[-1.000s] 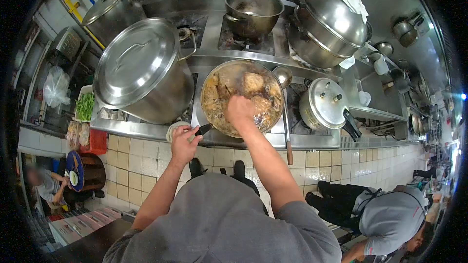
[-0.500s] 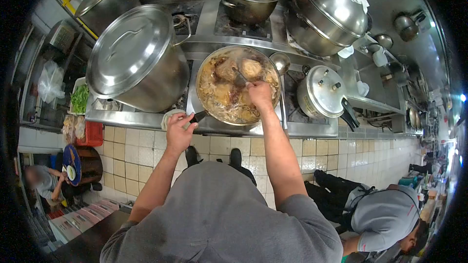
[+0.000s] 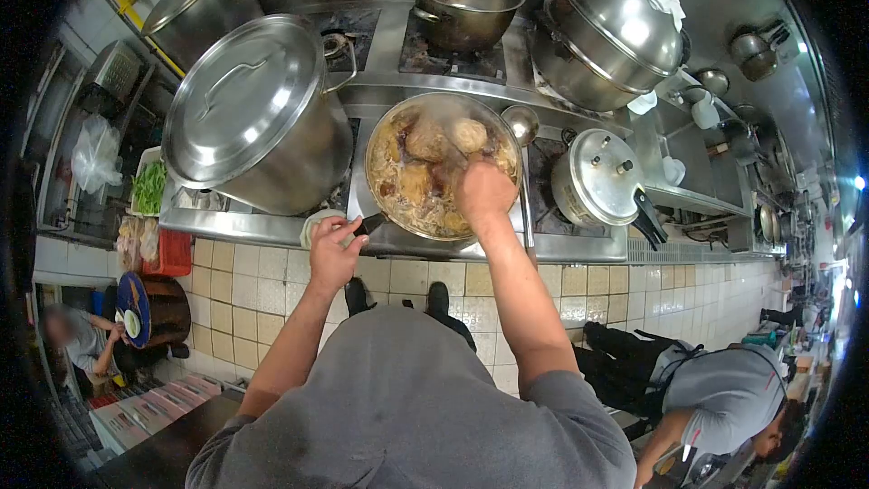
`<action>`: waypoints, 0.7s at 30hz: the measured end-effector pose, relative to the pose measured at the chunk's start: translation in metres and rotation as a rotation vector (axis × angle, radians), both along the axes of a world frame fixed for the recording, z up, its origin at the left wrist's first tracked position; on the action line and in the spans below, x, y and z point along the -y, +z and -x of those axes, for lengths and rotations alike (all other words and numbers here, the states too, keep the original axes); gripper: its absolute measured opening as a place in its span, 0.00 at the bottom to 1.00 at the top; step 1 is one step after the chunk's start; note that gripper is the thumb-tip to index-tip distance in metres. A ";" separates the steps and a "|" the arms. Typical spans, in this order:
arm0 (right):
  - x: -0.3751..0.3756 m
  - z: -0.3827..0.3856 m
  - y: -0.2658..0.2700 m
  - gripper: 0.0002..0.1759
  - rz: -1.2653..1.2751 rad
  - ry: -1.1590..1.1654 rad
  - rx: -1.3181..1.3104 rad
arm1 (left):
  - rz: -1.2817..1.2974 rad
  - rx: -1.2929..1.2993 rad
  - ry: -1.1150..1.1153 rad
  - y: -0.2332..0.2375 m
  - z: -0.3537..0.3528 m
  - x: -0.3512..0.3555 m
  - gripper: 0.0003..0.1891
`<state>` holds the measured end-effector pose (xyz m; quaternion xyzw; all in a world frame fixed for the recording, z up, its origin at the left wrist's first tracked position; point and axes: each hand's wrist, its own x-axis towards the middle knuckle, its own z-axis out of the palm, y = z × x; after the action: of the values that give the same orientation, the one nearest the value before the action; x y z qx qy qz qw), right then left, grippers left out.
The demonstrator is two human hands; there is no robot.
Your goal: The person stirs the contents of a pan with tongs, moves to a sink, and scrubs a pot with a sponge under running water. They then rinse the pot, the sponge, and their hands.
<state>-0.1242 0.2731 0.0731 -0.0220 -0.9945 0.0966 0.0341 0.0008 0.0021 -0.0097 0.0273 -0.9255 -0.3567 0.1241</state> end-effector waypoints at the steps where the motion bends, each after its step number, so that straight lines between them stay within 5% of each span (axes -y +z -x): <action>1: 0.005 -0.002 0.001 0.13 -0.038 0.061 -0.079 | 0.005 -0.002 -0.002 0.000 0.000 0.000 0.21; 4: 0.019 0.002 -0.023 0.09 -0.111 0.286 -0.179 | -0.014 -0.009 -0.003 0.000 0.000 0.000 0.21; 9: 0.032 0.017 -0.041 0.12 -0.208 0.284 -0.037 | 0.011 -0.029 -0.005 0.001 0.001 0.001 0.21; 21: 0.017 0.029 -0.032 0.16 0.134 0.102 0.009 | -0.011 -0.070 -0.014 0.003 0.004 0.002 0.20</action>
<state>-0.1534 0.2557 0.0411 0.0259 -0.9858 0.1644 0.0230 -0.0031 0.0004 -0.0066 0.0089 -0.9189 -0.3633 0.1534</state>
